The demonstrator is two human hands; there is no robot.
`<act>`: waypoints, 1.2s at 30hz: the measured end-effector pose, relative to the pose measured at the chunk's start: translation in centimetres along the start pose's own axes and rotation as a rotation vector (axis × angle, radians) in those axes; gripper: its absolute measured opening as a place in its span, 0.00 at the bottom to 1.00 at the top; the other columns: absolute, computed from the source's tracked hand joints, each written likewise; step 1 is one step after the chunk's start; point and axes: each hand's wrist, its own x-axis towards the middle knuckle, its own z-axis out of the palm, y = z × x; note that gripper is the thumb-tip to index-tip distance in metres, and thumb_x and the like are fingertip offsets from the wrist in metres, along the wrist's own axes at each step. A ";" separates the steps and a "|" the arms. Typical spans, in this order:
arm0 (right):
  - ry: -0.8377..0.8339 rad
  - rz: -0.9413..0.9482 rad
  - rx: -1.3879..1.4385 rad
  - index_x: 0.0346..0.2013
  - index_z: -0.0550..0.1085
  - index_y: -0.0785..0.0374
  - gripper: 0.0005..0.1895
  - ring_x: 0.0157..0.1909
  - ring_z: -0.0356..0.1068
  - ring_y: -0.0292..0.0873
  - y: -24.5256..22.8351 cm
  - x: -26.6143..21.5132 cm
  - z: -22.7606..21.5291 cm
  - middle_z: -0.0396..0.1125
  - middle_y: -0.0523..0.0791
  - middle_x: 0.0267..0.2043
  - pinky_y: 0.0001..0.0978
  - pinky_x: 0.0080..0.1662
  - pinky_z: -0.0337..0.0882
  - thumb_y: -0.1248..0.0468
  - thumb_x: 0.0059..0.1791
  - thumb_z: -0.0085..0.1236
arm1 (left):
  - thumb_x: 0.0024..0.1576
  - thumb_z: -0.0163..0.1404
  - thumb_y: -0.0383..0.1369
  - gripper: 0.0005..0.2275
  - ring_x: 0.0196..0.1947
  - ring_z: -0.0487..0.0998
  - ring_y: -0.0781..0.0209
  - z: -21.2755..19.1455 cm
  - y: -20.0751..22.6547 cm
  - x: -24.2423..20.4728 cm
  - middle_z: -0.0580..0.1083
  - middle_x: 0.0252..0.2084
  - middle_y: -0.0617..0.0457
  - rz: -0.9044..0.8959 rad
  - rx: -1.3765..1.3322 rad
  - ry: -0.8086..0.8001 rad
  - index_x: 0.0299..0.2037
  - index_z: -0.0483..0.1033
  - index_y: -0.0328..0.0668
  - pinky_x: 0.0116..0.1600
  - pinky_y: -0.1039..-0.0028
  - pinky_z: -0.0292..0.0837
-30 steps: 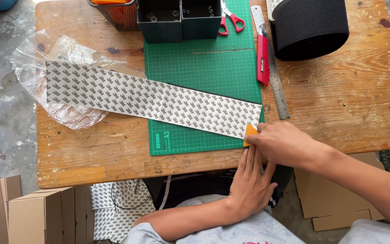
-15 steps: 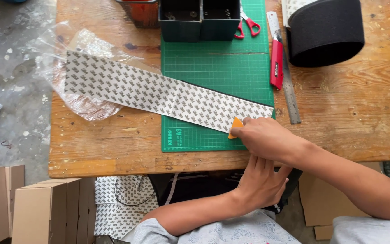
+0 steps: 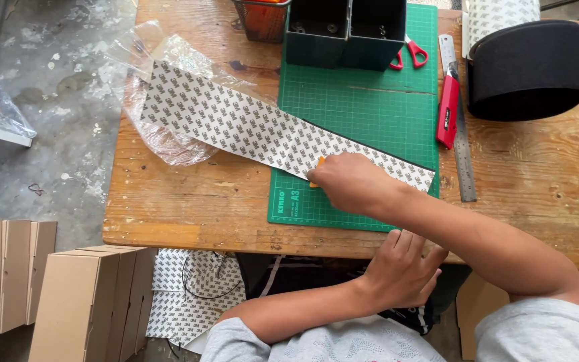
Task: The person measures and cuts a strip of double-sided adhesive tape using a ruler and a utility knife. They peel the backing off the tape and apply it to a piece of black felt, smoothing it with a plastic scraper. Finally, they trim the excess tape from the felt using scissors.
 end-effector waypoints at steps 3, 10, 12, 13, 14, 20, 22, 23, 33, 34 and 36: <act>-0.004 -0.002 -0.002 0.39 0.75 0.62 0.16 0.35 0.71 0.56 -0.4 1.5 -0.4 0.72 0.49 0.32 0.49 0.33 0.69 0.78 0.44 0.42 | 0.53 0.52 0.36 0.18 0.38 0.67 0.39 -0.2 -0.3 0.1 0.68 0.42 0.34 0.016 -0.006 0.013 0.52 0.70 0.38 0.39 0.60 0.58; 0.031 -0.033 0.029 0.34 0.73 0.61 0.12 0.34 0.69 0.54 -1.0 3.6 -1.1 0.71 0.48 0.29 0.49 0.32 0.67 0.76 0.46 0.42 | 0.52 0.53 0.37 0.21 0.44 0.69 0.38 -0.1 -0.3 -0.1 0.69 0.48 0.33 0.016 0.014 0.015 0.56 0.70 0.39 0.43 0.59 0.63; 0.031 -0.038 0.046 0.33 0.72 0.61 0.12 0.34 0.67 0.53 -1.3 4.2 -1.4 0.70 0.47 0.28 0.47 0.32 0.65 0.76 0.46 0.41 | 0.52 0.52 0.37 0.19 0.43 0.68 0.39 -0.2 -0.3 -0.2 0.68 0.46 0.35 0.009 0.013 -0.006 0.52 0.70 0.39 0.42 0.59 0.61; 0.029 -0.039 0.066 0.32 0.71 0.61 0.12 0.33 0.65 0.51 -1.5 4.5 -1.5 0.69 0.47 0.28 0.46 0.32 0.63 0.77 0.47 0.40 | 0.52 0.52 0.38 0.17 0.42 0.67 0.41 -0.3 -0.2 -0.2 0.68 0.44 0.37 0.003 0.008 -0.029 0.49 0.71 0.39 0.41 0.60 0.59; 0.031 -0.044 0.065 0.32 0.71 0.61 0.12 0.33 0.65 0.51 -1.5 5.0 -1.5 0.69 0.47 0.28 0.46 0.32 0.63 0.77 0.47 0.40 | 0.52 0.52 0.38 0.17 0.42 0.67 0.41 -0.3 -0.2 -0.1 0.68 0.44 0.37 0.001 0.014 -0.028 0.49 0.71 0.39 0.41 0.60 0.59; 0.190 -0.145 0.440 0.42 0.78 0.61 0.10 0.42 0.75 0.50 -1.4 6.0 -3.3 0.77 0.47 0.43 0.43 0.43 0.72 0.61 0.53 0.52 | 0.52 0.52 0.34 0.20 0.48 0.70 0.40 -1.9 -0.9 0.4 0.69 0.47 0.35 -0.030 -0.007 -0.034 0.52 0.67 0.32 0.40 0.58 0.62; 0.113 -0.019 0.529 0.51 0.74 0.58 0.13 0.44 0.76 0.46 -1.3 3.6 -5.5 0.75 0.46 0.51 0.42 0.45 0.74 0.60 0.55 0.48 | 0.51 0.53 0.32 0.24 0.59 0.71 0.38 -2.5 -1.0 0.4 0.67 0.55 0.35 -0.009 -0.009 -0.021 0.58 0.65 0.30 0.48 0.58 0.65; 0.113 -0.015 0.528 0.51 0.74 0.58 0.13 0.44 0.76 0.46 -0.5 2.3 -5.6 0.75 0.46 0.51 0.42 0.45 0.74 0.60 0.55 0.48 | 0.51 0.53 0.32 0.24 0.59 0.71 0.38 -2.5 -0.9 0.4 0.67 0.55 0.35 -0.007 -0.012 -0.019 0.58 0.65 0.30 0.48 0.58 0.65; -0.062 0.355 0.198 0.48 0.75 0.36 0.13 0.41 0.74 0.47 6.8 -13.2 1.0 0.74 0.37 0.41 0.43 0.40 0.69 0.50 0.53 0.44 | 0.50 0.51 0.34 0.26 0.59 0.72 0.30 -2.3 1.4 1.0 0.71 0.57 0.27 0.020 0.081 -0.058 0.59 0.68 0.31 0.61 0.49 0.67; -0.059 0.353 0.199 0.48 0.76 0.37 0.13 0.44 0.74 0.46 7.6 -14.3 2.3 0.74 0.37 0.42 0.43 0.41 0.71 0.50 0.52 0.45 | 0.50 0.49 0.35 0.24 0.61 0.72 0.31 -2.2 1.7 1.0 0.71 0.58 0.26 0.019 0.109 -0.068 0.58 0.71 0.32 0.64 0.51 0.66; -0.077 0.364 0.200 0.50 0.75 0.37 0.14 0.44 0.74 0.47 8.0 -14.9 3.5 0.73 0.37 0.44 0.45 0.40 0.70 0.51 0.53 0.45 | 0.52 0.48 0.36 0.25 0.62 0.68 0.29 -2.3 2.0 0.9 0.68 0.60 0.24 0.013 0.092 -0.111 0.60 0.69 0.31 0.64 0.50 0.64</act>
